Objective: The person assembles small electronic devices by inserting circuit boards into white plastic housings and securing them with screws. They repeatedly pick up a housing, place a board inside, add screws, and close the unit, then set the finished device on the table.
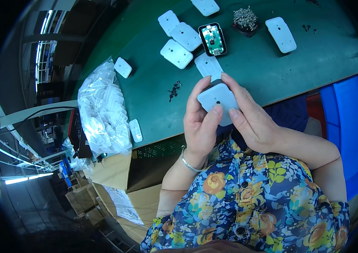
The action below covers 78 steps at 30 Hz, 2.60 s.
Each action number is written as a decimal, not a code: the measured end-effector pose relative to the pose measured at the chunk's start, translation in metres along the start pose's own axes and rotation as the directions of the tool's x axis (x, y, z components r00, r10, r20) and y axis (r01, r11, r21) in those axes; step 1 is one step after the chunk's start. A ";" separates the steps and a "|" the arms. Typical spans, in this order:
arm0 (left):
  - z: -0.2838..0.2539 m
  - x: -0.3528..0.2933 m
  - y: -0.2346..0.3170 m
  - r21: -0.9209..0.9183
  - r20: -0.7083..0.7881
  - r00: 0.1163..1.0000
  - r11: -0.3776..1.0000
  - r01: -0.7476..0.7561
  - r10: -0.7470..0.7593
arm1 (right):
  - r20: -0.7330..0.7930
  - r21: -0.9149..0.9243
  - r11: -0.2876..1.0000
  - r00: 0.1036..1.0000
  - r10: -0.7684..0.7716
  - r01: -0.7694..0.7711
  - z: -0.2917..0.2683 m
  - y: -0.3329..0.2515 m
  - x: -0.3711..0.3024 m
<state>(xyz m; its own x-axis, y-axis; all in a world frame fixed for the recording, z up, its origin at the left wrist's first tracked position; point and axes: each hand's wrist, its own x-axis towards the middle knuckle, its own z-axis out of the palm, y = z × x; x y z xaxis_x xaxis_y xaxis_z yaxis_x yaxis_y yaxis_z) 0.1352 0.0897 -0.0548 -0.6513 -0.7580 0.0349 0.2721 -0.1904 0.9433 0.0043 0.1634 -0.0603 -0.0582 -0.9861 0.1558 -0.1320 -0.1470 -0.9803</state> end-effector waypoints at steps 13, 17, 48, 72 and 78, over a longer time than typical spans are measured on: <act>-0.029 -0.002 0.009 0.010 -0.055 0.998 1.000 -0.017 0.017 | 0.084 0.285 0.955 0.995 0.061 -0.083 0.005 -0.008 0.033; -0.058 0.003 0.030 0.130 -0.121 0.988 0.988 -0.080 0.096 | 0.218 0.140 0.987 0.975 0.045 -0.077 0.014 -0.009 0.091; -0.182 0.042 0.087 0.821 -0.369 0.764 -0.199 0.535 0.529 | 0.023 -0.355 0.935 1.000 -0.020 0.027 -0.047 -0.010 0.035; -0.033 0.118 0.019 0.927 0.375 0.917 -0.048 -0.372 0.133 | -0.224 -0.382 0.924 0.973 -0.064 -0.027 -0.047 0.010 -0.002; -0.029 0.118 0.025 0.890 0.441 0.881 0.044 -0.454 0.173 | -0.204 -0.303 0.952 0.979 -0.028 -0.036 -0.048 0.009 0.001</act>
<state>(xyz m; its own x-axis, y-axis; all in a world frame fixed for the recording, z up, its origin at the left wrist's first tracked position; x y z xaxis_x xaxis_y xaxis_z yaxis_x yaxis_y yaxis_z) 0.0863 -0.0227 -0.0364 -0.8389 -0.4251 0.3398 -0.3224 0.8912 0.3190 -0.0444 0.1644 -0.0628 -0.2550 -0.9451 0.2043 -0.4232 -0.0809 -0.9024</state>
